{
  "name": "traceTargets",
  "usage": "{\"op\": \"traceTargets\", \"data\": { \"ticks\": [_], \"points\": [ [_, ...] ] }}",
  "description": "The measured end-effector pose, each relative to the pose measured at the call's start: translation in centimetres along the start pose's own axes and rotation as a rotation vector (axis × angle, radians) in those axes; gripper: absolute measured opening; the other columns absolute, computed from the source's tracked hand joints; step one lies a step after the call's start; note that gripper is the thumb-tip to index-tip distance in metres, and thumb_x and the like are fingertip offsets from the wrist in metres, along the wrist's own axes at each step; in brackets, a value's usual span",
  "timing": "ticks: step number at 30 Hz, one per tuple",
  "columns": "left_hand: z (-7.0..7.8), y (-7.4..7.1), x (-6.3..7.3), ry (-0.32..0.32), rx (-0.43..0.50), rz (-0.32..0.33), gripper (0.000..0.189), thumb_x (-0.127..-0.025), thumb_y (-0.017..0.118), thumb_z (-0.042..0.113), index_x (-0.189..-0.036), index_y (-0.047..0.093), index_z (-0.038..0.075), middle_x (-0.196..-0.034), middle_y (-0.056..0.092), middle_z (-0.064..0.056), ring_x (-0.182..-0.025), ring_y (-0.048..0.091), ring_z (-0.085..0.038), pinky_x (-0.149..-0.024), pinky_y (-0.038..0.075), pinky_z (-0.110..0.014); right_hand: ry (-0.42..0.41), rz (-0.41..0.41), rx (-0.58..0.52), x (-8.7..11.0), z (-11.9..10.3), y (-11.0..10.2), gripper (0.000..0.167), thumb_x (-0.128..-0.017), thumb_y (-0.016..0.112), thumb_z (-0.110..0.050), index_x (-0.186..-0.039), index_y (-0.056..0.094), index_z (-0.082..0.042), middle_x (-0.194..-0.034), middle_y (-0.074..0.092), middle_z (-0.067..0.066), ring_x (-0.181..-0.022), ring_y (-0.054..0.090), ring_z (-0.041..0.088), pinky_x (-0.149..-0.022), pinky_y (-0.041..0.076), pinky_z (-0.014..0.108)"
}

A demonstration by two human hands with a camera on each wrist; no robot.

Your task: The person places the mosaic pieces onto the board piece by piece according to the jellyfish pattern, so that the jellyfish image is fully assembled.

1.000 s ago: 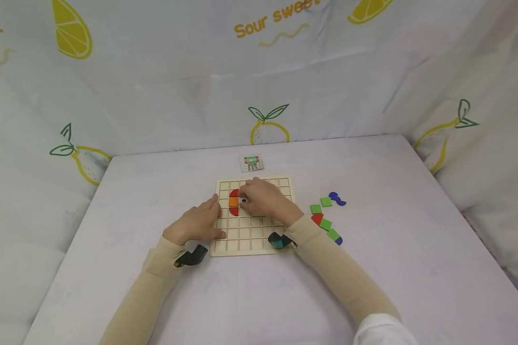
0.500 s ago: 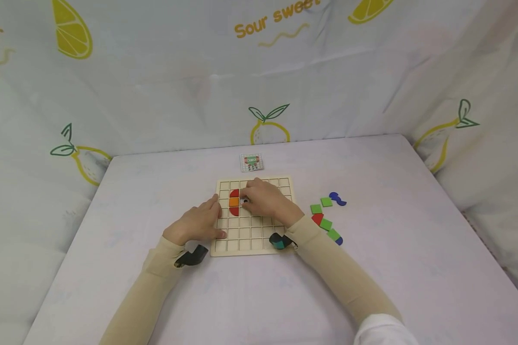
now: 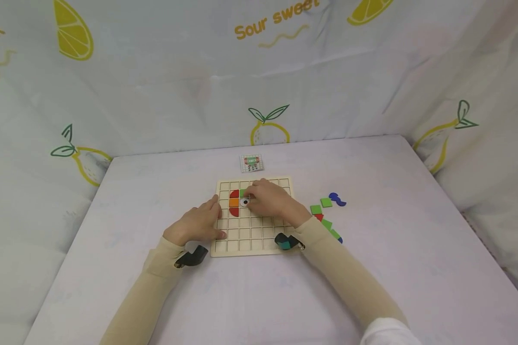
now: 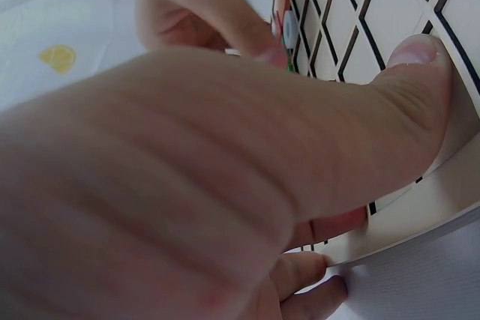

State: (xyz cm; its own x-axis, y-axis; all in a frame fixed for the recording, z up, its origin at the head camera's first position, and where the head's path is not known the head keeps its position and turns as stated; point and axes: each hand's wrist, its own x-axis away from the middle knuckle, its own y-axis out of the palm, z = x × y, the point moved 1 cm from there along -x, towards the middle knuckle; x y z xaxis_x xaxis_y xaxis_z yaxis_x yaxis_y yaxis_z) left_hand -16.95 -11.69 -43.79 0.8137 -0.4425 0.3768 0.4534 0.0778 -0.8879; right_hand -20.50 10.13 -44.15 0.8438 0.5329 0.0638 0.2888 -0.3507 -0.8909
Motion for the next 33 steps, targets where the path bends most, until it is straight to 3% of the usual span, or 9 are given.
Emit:
{"op": "traceTargets", "data": {
  "ticks": [5, 9, 15, 23, 33],
  "points": [
    [0.1, 0.0, 0.0, -0.003, 0.006, 0.006, 0.050, -0.088, 0.077, 0.040, -0.115, 0.053, 0.005, -0.167, 0.019, -0.024, -0.151, 0.034, -0.037, -0.119, 0.035, -0.058, 0.023, 0.008, -0.189, 1.3, 0.6, -1.4, 0.028, -0.101, 0.062, -0.019, -0.124, 0.070, -0.006, -0.115, 0.069, 0.006, -0.100, 0.059, 0.022, -0.088, 0.052, 0.038],
    [0.1, 0.0, 0.1, -0.004, 0.005, 0.010, 0.049, -0.088, 0.077, 0.039, -0.113, 0.053, 0.005, -0.167, 0.019, -0.024, -0.150, 0.035, -0.037, -0.119, 0.035, -0.058, 0.048, 0.038, -0.251, 2.4, 1.0, -2.7, 0.029, -0.101, 0.060, -0.018, -0.126, 0.068, -0.005, -0.116, 0.068, 0.007, -0.099, 0.058, 0.022, -0.086, 0.054, 0.036],
    [0.1, 0.0, 0.1, -0.001, 0.013, 0.013, 0.048, -0.088, 0.077, 0.039, -0.113, 0.053, 0.005, -0.167, 0.019, -0.024, -0.150, 0.035, -0.038, -0.119, 0.034, -0.059, 0.073, 0.071, -0.242, 4.2, 1.8, -4.5, 0.029, -0.102, 0.060, -0.018, -0.127, 0.067, -0.005, -0.113, 0.068, 0.005, -0.101, 0.057, 0.022, -0.080, 0.052, 0.034],
    [0.2, -0.2, 0.2, -0.004, 0.017, 0.013, 0.049, -0.089, 0.077, 0.038, -0.115, 0.053, 0.004, -0.167, 0.019, -0.024, -0.151, 0.034, -0.038, -0.120, 0.032, -0.060, 0.105, 0.116, -0.184, 6.7, 3.3, -6.9, 0.027, -0.102, 0.060, -0.019, -0.126, 0.067, -0.008, -0.115, 0.068, 0.006, -0.104, 0.057, 0.023, -0.083, 0.051, 0.036],
    [0.2, -0.2, 0.3, 0.000, 0.018, 0.009, 0.048, -0.089, 0.077, 0.039, -0.112, 0.053, 0.005, -0.167, 0.018, -0.025, -0.152, 0.032, -0.038, -0.120, 0.032, -0.059, 0.226, 0.159, -0.149, 9.4, 5.9, -8.6, 0.031, -0.104, 0.057, -0.026, -0.127, 0.066, -0.009, -0.113, 0.065, 0.010, -0.098, 0.055, 0.026, -0.074, 0.051, 0.031]
  ]
}}
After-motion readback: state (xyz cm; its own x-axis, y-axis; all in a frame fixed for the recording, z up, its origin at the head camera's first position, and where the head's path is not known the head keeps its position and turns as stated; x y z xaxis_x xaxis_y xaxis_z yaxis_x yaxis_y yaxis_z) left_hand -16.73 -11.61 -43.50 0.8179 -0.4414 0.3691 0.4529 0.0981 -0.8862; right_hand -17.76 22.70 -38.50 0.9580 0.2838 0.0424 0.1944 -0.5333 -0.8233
